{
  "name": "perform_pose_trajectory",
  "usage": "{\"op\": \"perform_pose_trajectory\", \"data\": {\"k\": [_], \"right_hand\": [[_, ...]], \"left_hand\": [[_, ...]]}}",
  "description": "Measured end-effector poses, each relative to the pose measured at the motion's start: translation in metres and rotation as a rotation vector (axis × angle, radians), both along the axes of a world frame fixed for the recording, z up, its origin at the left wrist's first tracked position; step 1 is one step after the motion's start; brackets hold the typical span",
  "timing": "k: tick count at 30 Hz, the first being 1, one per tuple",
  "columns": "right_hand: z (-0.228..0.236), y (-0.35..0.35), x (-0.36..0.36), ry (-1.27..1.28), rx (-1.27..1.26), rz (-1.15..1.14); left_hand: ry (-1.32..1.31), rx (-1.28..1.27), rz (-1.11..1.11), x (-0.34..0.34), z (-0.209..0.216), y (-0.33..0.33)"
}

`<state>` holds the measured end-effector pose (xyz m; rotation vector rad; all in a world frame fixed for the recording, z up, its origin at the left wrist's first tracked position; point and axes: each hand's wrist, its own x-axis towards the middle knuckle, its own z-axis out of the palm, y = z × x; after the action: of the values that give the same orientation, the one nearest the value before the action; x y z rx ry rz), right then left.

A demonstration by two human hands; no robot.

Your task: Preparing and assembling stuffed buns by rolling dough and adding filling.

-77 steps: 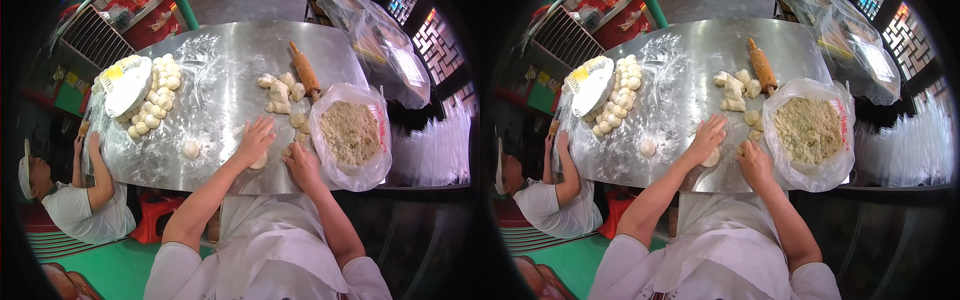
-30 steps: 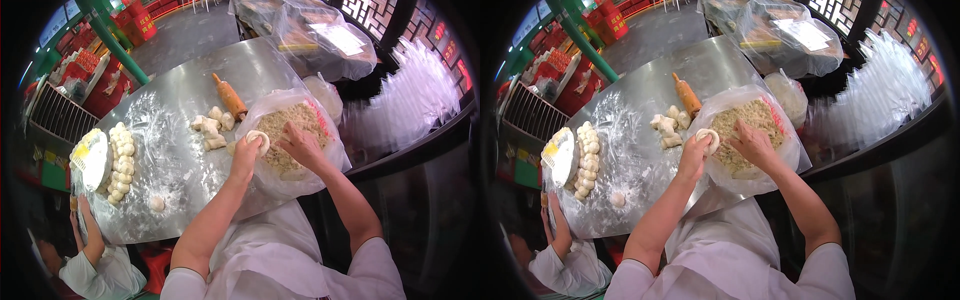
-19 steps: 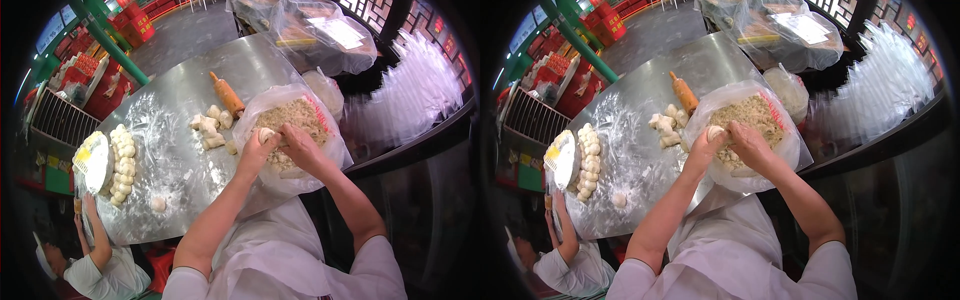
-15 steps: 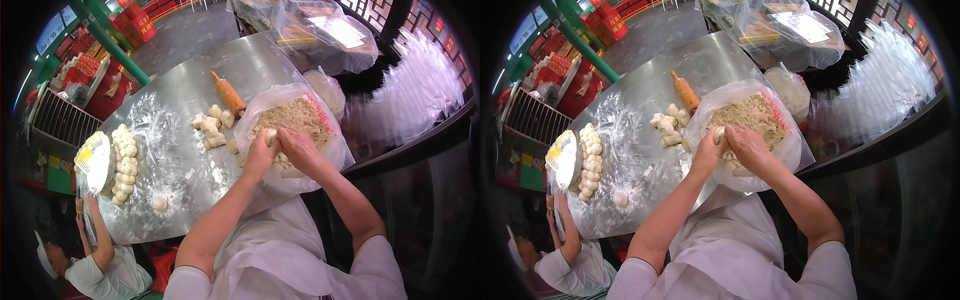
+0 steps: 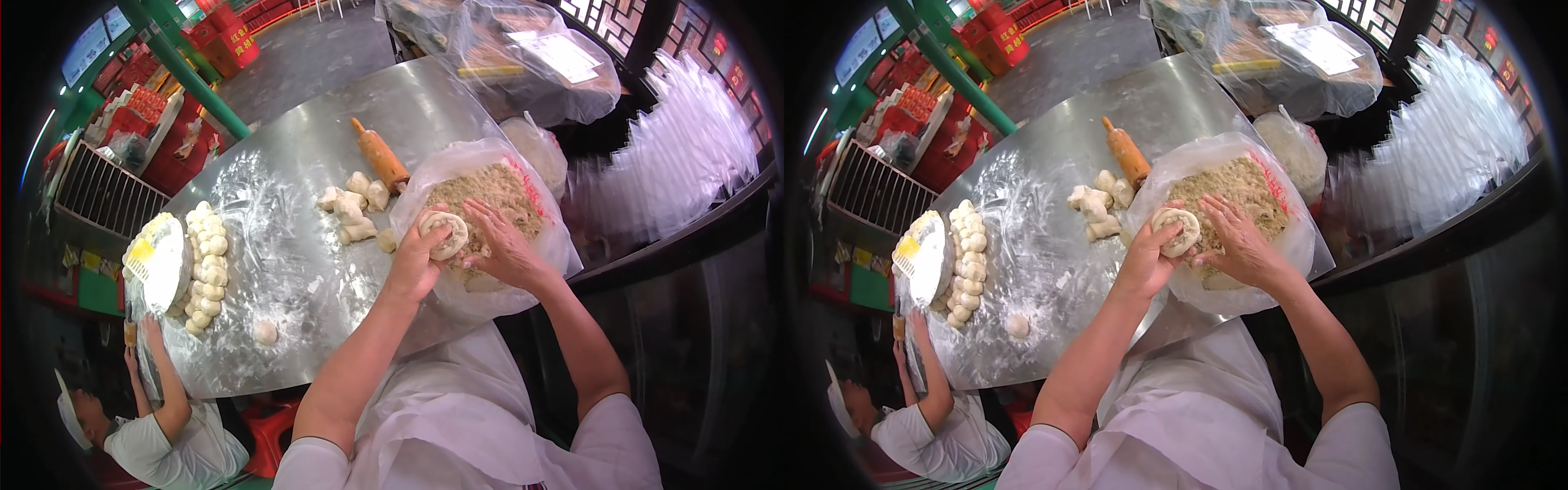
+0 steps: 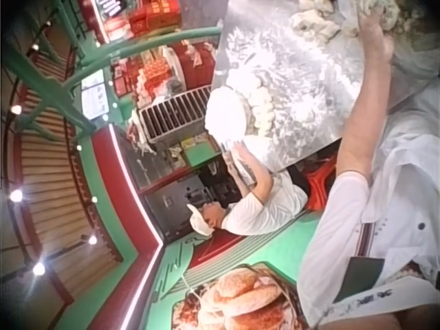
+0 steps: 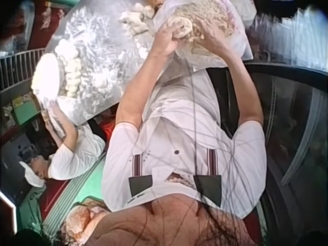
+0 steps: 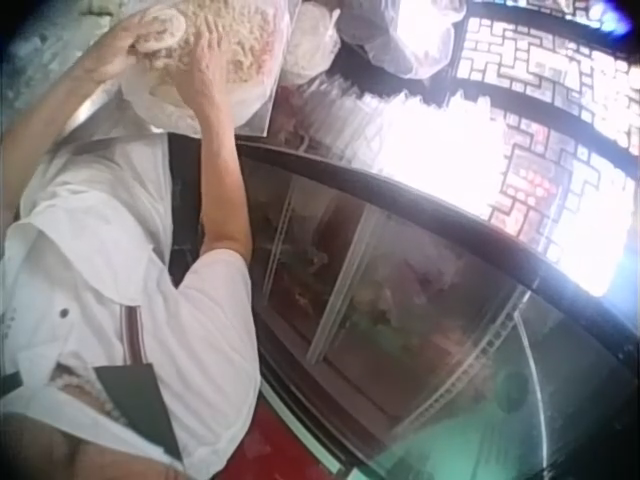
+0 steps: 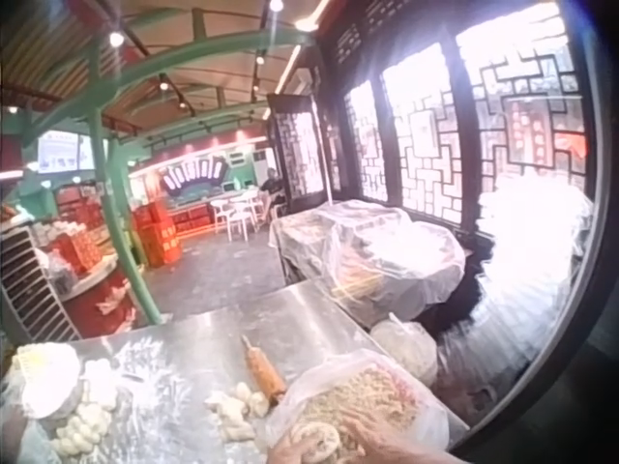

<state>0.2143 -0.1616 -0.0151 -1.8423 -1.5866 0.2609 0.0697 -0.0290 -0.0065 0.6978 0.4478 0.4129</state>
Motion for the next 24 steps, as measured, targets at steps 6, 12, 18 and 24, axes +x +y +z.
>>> {"op": "perform_pose_trajectory", "data": {"k": [6,12,18,24], "right_hand": [[0.002,0.012,-0.01,0.095,0.039,0.04],[0.031,0.009,-0.01,0.512,-0.142,0.083],[0.014,-0.017,0.002,-0.224,-0.21,0.03],[-0.011,-0.015,-0.012,-0.091,-0.112,-0.119]], "left_hand": [[-0.093,0.07,-0.143,0.001,-0.007,-0.004],[0.036,0.03,-0.098,-0.001,-0.002,-0.001],[0.047,0.156,-0.104,-0.011,-0.006,0.017],[0.061,0.095,-0.034,-0.006,-0.011,0.006]]}}
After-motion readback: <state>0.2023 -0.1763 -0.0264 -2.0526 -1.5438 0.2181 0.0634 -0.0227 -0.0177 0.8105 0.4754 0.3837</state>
